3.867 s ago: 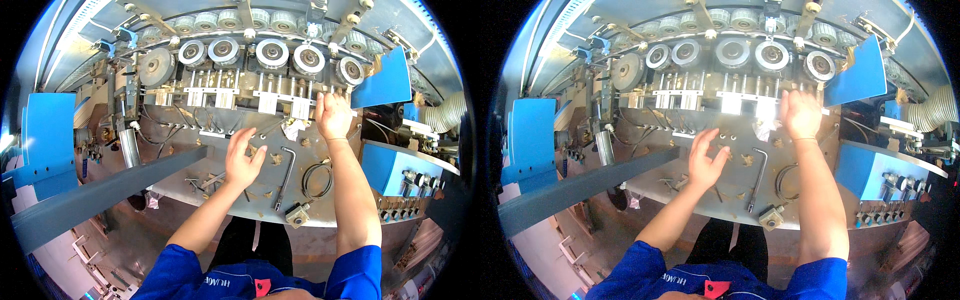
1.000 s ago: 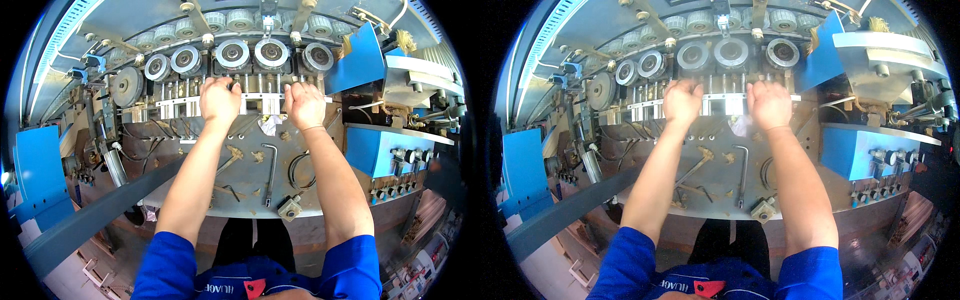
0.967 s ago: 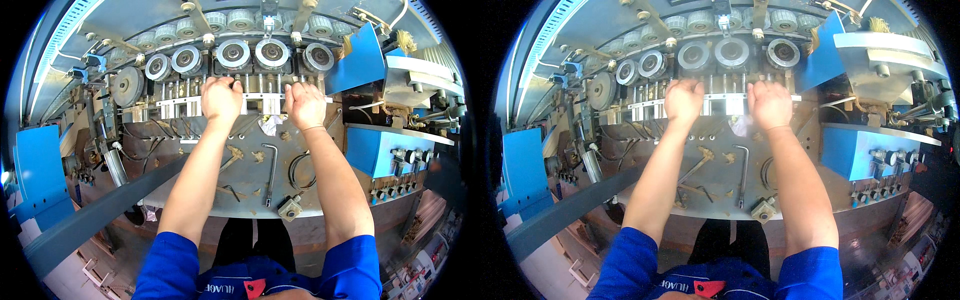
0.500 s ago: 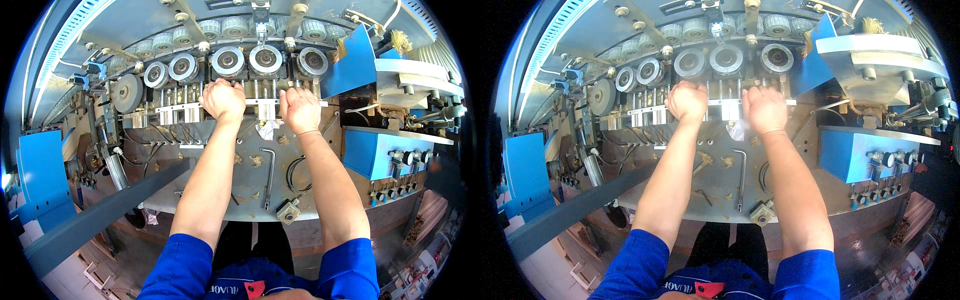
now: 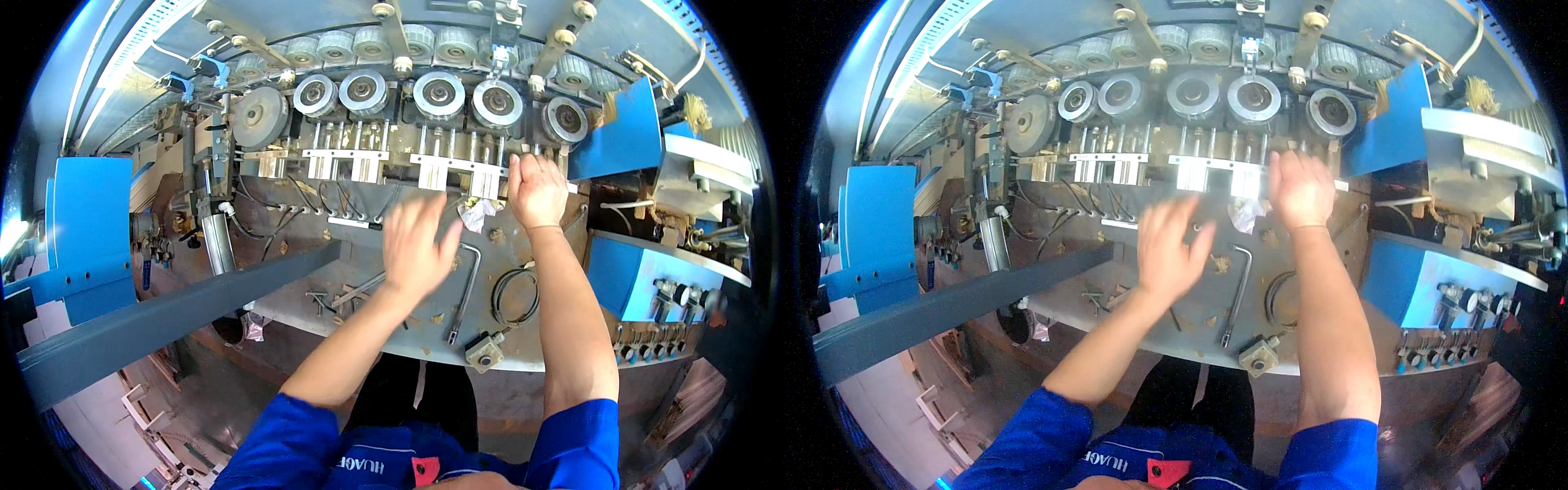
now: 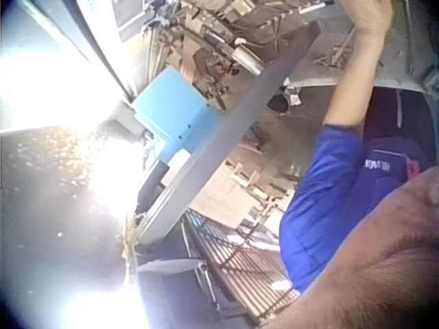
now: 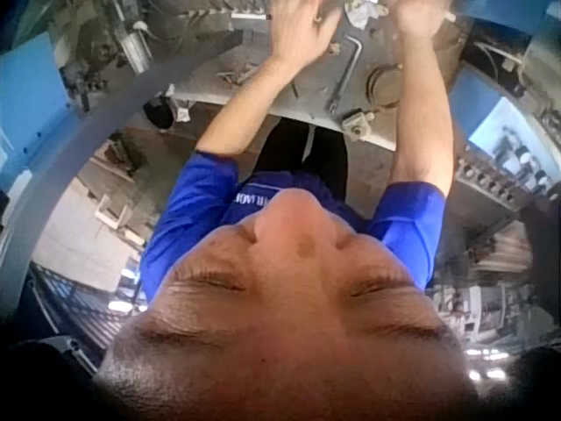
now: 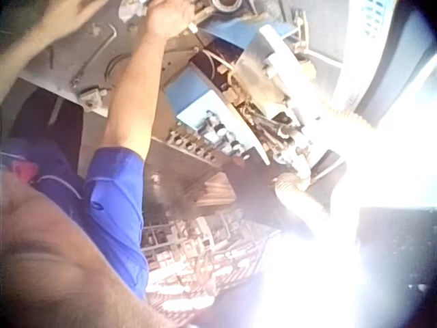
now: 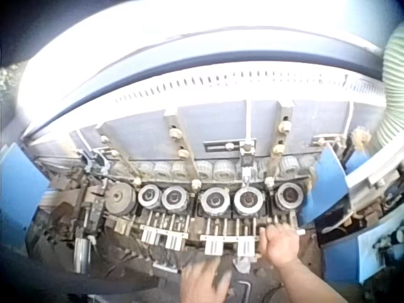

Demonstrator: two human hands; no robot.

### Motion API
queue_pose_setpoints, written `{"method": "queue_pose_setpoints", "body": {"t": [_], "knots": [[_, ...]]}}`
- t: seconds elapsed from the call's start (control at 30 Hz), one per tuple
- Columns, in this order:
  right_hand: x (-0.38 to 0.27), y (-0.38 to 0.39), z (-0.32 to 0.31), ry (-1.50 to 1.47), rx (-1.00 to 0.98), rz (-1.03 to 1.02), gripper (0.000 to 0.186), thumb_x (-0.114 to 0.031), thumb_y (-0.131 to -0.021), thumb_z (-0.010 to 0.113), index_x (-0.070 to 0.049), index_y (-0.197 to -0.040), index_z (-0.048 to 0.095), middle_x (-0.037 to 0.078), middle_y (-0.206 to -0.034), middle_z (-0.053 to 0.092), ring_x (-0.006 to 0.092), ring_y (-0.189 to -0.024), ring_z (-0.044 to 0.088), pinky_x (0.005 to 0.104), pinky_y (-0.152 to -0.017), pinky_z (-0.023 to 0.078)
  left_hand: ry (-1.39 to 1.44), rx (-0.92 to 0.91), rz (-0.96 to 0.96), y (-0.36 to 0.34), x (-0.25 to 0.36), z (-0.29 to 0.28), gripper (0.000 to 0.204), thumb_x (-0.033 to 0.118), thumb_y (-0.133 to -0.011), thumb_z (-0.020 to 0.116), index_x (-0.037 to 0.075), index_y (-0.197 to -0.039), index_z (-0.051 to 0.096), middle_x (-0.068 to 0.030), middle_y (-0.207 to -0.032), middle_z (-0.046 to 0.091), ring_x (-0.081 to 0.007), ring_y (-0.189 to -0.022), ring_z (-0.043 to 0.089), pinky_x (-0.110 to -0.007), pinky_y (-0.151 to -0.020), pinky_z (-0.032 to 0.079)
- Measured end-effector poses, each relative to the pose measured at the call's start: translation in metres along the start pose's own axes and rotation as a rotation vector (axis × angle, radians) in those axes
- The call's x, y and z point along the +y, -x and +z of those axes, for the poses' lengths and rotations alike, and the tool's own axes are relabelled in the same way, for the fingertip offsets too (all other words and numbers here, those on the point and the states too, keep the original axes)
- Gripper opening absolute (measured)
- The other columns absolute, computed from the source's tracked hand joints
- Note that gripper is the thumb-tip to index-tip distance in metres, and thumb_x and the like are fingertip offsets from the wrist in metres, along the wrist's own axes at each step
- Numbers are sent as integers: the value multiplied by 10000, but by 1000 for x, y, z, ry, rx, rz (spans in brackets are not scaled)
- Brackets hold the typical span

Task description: The person adjusts components on a woodworking machine using an Allen key, then picks up and stacks long wooden planks on the floor. The person returns to the machine to continue adjustments.

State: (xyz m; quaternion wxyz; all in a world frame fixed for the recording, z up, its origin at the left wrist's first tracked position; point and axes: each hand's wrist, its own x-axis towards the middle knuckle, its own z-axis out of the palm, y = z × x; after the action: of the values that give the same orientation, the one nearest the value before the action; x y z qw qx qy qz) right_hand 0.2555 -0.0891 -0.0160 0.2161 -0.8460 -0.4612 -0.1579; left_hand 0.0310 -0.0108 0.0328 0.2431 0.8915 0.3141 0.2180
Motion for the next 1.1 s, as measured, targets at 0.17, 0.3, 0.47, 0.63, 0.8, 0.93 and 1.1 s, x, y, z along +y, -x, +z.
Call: {"method": "queue_pose_setpoints", "body": {"t": [0.17,0.3,0.47,0.63,0.8,0.93,1.1], "knots": [[-3,-1,0,-6,-32,34,281,-300,-946,649,-93,-756,641,105,-782,692,343,-779,663,467,-747,528,121,-768,-107,168,5,-36,570,306,-895,760,49,-1376,594,-209,-1367,594,-416,-1254,565,-488,-1095,451],[-6,8,-23,-96,-53,96,272,-314,-923,700,-82,-807,619,146,-805,650,375,-821,634,496,-756,491,93,-1275,-41,240,5,-59,666,383,-924,725,49,-1463,524,-210,-1504,517,-398,-1397,483,-464,-1165,409],[-64,177,-128,-384,-136,45,273,-335,-866,739,-97,-783,634,119,-759,605,351,-773,604,458,-755,459,-97,-1332,-2,285,-14,-78,670,392,-923,708,41,-1464,523,-201,-1474,558,-384,-1362,523,-470,-1145,426],[-67,503,-244,-515,-681,986,280,-344,-893,757,-80,-885,665,130,-824,681,332,-811,683,458,-740,536,-268,-1244,-7,312,-14,-99,626,347,-901,742,16,-1406,575,-219,-1404,611,-381,-1313,567,-453,-1114,449],[-78,905,-373,18,-736,1736,421,-379,-937,577,-27,-1099,743,204,-1115,738,358,-1056,706,446,-926,538,-355,-1185,32,353,46,-95,607,347,-886,755,23,-1376,600,-234,-1349,641,-389,-1282,589,-446,-1099,462],[-107,1065,-444,-135,-759,2199,365,-328,-938,593,-24,-1059,755,179,-1038,758,333,-986,727,435,-832,553,-469,-1336,-15,399,122,-39,610,400,-900,748,21,-1359,614,-208,-1300,682,-354,-1249,632,-420,-1069,490],[-45,1074,-500,-536,88,2466,260,-281,-925,691,-23,-905,716,105,-808,709,204,-748,685,360,-665,533,-465,-1564,93,452,201,52,606,428,-904,762,-6,-1309,639,-178,-1237,727,-312,-1137,704,-388,-976,547]]}}
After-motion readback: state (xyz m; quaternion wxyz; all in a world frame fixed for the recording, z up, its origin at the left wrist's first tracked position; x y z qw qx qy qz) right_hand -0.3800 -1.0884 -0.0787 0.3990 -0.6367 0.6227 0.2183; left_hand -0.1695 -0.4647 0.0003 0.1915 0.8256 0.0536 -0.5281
